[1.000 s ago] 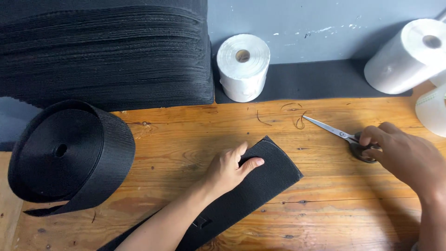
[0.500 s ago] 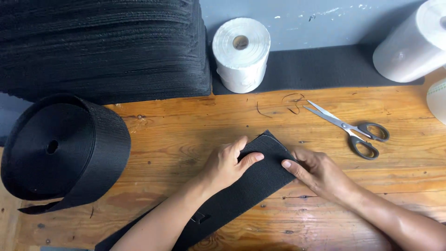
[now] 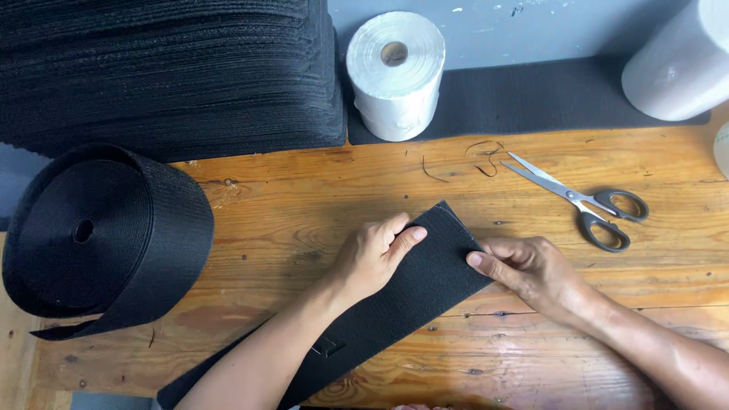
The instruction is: Trim the edges and corners of a black strap using scissors on a wooden workbench.
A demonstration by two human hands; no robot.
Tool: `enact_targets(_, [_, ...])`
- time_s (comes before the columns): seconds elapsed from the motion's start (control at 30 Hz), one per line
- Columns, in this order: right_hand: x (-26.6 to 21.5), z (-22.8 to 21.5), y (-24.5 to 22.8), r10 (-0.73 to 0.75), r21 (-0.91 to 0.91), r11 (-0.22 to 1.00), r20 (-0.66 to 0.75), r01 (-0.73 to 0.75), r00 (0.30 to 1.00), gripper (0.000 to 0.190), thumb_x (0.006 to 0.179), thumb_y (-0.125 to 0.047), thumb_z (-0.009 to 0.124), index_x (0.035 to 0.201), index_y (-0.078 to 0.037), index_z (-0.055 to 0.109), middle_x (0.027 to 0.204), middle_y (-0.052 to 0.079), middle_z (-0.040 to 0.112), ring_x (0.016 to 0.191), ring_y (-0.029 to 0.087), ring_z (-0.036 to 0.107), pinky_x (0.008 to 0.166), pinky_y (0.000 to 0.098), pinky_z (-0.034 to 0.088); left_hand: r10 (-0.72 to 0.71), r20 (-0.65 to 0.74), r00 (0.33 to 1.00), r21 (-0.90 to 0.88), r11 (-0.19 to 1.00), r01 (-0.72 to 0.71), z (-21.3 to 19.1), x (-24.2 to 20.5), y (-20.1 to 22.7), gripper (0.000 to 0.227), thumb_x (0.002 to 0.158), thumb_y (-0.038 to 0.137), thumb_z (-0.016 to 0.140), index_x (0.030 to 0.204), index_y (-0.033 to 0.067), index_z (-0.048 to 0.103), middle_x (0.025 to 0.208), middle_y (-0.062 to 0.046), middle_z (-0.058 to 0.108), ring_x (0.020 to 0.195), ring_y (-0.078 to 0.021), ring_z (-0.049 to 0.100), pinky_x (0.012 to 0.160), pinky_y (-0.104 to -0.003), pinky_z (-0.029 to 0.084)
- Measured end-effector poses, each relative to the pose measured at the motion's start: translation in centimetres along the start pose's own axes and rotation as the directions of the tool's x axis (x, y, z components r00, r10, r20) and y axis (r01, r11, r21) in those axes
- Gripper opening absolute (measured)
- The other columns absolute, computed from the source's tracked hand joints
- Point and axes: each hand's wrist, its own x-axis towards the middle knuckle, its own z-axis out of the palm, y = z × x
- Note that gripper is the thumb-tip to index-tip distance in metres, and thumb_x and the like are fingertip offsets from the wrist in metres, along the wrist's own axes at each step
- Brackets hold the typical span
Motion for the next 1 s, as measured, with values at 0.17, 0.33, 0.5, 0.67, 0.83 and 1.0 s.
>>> enact_targets(0.17, [0.3, -0.1, -0.2, -0.010, 0.004, 1.000, 0.013, 0.010, 1.000, 0.045, 0.095, -0.022, 0.072, 0.054, -0.008, 0.063, 0.042, 0.003, 0.050, 0.047, 0.013, 0.048, 0.046, 0.0256, 0.043, 0.013, -0.018, 1.000, 0.014, 1.000, -0.012, -0.1, 0.1, 0.6, 0.042, 0.108, 0.034, 0.055, 0.073, 0.0101, 0.050, 0.050, -0.011, 0.047, 0.046, -0.0214, 0.050, 0.045, -0.031, 0.038])
enact_targets(0.33, [0.4, -1.0, -0.5, 0.026, -0.057, 0.998, 0.086, -0.021, 0.996, 0.045, 0.097, -0.028, 0.068, 0.057, -0.008, 0.067, 0.041, 0.005, 0.055, 0.046, 0.016, 0.048, 0.048, 0.0289, 0.046, -0.001, -0.029, 1.000, 0.029, 1.000, 0.002, 0.1, 0.1, 0.2, 0.042, 0.107, 0.035, 0.056, 0.074, 0.0100, 0.049, 0.050, -0.013, 0.047, 0.046, -0.0237, 0.051, 0.045, -0.033, 0.038])
enact_targets(0.5, [0.0, -1.5, -1.6, 0.166, -0.172, 0.978, 0.301, -0.118, 0.939, 0.038, 0.087, -0.047, 0.065, 0.083, -0.012, 0.079, 0.074, 0.000, 0.086, 0.074, 0.009, 0.083, 0.069, 0.0244, 0.060, 0.051, -0.006, 0.999, 0.165, 0.985, -0.049, 0.5, -0.3, -0.2, 0.037, 0.108, 0.037, 0.046, 0.083, 0.0099, 0.045, 0.056, -0.011, 0.051, 0.051, -0.0337, 0.055, 0.052, -0.046, 0.035])
enact_targets(0.67, [-0.2, -1.4, -2.7, 0.178, -0.231, 0.966, 0.254, -0.119, 0.951, 0.033, 0.089, -0.042, 0.066, 0.076, -0.015, 0.081, 0.068, -0.003, 0.084, 0.066, 0.008, 0.079, 0.067, 0.0233, 0.056, 0.139, -0.013, 0.990, 0.204, 0.970, -0.133, 0.7, -0.5, -0.7, 0.029, 0.109, 0.028, 0.048, 0.090, 0.0071, 0.047, 0.059, -0.010, 0.051, 0.051, -0.0299, 0.053, 0.049, -0.044, 0.037])
enact_targets(0.83, [0.0, -2.0, -2.4, 0.164, -0.276, 0.958, 0.295, -0.080, 0.941, 0.035, 0.090, -0.046, 0.062, 0.077, -0.018, 0.080, 0.067, -0.004, 0.084, 0.065, 0.007, 0.081, 0.066, 0.0230, 0.058, 0.229, -0.029, 0.973, 0.260, 0.942, -0.214, 1.0, -0.5, -1.1, 0.026, 0.109, 0.024, 0.050, 0.090, 0.0062, 0.048, 0.057, -0.008, 0.048, 0.048, -0.0268, 0.051, 0.044, -0.043, 0.036])
enact_targets(1.0, [0.1, -2.1, -2.2, 0.113, -0.202, 0.978, 0.321, -0.048, 0.940, 0.035, 0.093, -0.043, 0.059, 0.081, -0.016, 0.078, 0.072, -0.003, 0.084, 0.067, 0.009, 0.082, 0.068, 0.0237, 0.059, -0.045, 0.064, 0.997, 0.124, 0.992, 0.037, 0.2, -0.3, -0.8, 0.039, 0.109, 0.040, 0.045, 0.082, 0.0115, 0.041, 0.057, -0.004, 0.039, 0.050, -0.0222, 0.044, 0.051, -0.042, 0.030])
